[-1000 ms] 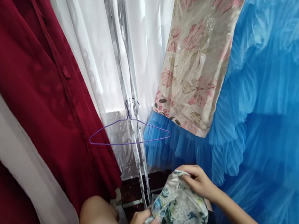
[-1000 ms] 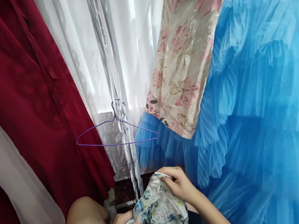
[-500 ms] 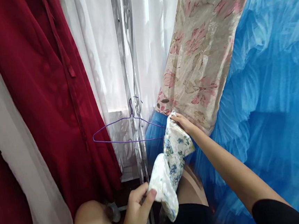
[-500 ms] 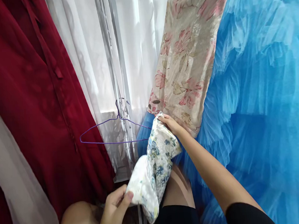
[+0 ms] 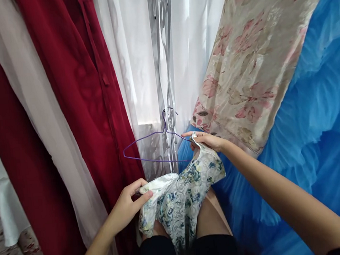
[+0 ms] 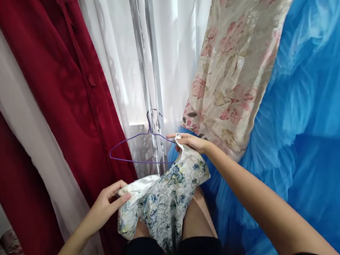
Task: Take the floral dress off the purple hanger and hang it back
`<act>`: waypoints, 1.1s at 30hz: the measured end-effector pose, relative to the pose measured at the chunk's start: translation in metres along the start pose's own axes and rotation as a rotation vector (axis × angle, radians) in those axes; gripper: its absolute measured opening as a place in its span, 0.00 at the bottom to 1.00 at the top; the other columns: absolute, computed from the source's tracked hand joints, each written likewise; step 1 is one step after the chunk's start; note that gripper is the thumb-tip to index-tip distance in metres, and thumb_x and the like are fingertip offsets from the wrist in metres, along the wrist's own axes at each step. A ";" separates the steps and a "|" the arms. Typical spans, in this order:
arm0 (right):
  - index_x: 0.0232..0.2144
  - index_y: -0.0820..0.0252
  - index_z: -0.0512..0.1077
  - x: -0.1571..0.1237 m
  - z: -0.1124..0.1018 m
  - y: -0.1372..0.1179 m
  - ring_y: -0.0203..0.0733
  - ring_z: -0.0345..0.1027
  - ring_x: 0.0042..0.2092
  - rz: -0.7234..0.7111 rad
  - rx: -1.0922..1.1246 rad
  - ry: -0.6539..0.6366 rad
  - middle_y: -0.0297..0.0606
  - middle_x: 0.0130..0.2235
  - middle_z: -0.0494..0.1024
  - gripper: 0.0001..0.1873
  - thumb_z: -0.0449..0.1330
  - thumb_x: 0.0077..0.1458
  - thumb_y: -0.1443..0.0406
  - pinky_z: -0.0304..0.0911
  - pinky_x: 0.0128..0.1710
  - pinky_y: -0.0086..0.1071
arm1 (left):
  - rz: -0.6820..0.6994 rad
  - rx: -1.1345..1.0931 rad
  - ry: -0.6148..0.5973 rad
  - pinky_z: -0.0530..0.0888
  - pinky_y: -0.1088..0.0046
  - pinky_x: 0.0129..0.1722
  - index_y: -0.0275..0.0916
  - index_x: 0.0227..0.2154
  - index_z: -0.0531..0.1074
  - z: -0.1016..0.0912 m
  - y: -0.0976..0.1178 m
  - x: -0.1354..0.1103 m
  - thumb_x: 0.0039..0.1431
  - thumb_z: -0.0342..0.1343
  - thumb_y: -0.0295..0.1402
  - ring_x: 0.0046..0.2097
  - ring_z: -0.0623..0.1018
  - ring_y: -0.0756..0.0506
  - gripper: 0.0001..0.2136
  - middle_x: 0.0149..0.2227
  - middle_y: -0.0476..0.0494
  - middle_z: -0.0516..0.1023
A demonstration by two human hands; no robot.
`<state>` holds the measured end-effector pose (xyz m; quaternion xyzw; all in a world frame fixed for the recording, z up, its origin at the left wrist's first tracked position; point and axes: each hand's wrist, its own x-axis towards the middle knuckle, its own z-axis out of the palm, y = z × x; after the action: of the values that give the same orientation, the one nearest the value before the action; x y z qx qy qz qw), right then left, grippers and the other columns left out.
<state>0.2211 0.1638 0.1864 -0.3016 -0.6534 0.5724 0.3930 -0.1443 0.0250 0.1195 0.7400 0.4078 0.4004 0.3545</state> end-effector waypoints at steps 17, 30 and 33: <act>0.29 0.65 0.79 0.002 0.020 -0.003 0.44 0.77 0.33 0.154 -0.019 -0.004 0.43 0.31 0.83 0.16 0.69 0.53 0.55 0.70 0.40 0.35 | 0.053 0.374 0.027 0.68 0.63 0.54 0.41 0.35 0.79 -0.108 -0.084 0.089 0.57 0.59 0.40 0.46 0.76 0.38 0.09 0.43 0.43 0.82; 0.30 0.66 0.78 0.005 0.030 -0.005 0.47 0.78 0.31 0.320 0.167 0.142 0.47 0.29 0.83 0.13 0.63 0.57 0.59 0.72 0.35 0.35 | 0.294 0.396 0.354 0.68 0.66 0.51 0.38 0.43 0.72 -0.112 -0.049 0.170 0.62 0.47 0.34 0.47 0.74 0.42 0.12 0.46 0.41 0.77; 0.32 0.67 0.78 0.000 0.034 0.001 0.48 0.78 0.32 0.291 0.162 0.219 0.45 0.31 0.83 0.15 0.62 0.60 0.58 0.73 0.37 0.38 | 0.269 0.219 0.296 0.70 0.69 0.46 0.39 0.46 0.69 -0.102 -0.034 0.184 0.55 0.53 0.34 0.44 0.76 0.43 0.15 0.42 0.45 0.78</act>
<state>0.1918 0.1465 0.1840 -0.4205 -0.5083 0.6376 0.3979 -0.1810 0.2228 0.1904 0.7551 0.3942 0.5014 0.1519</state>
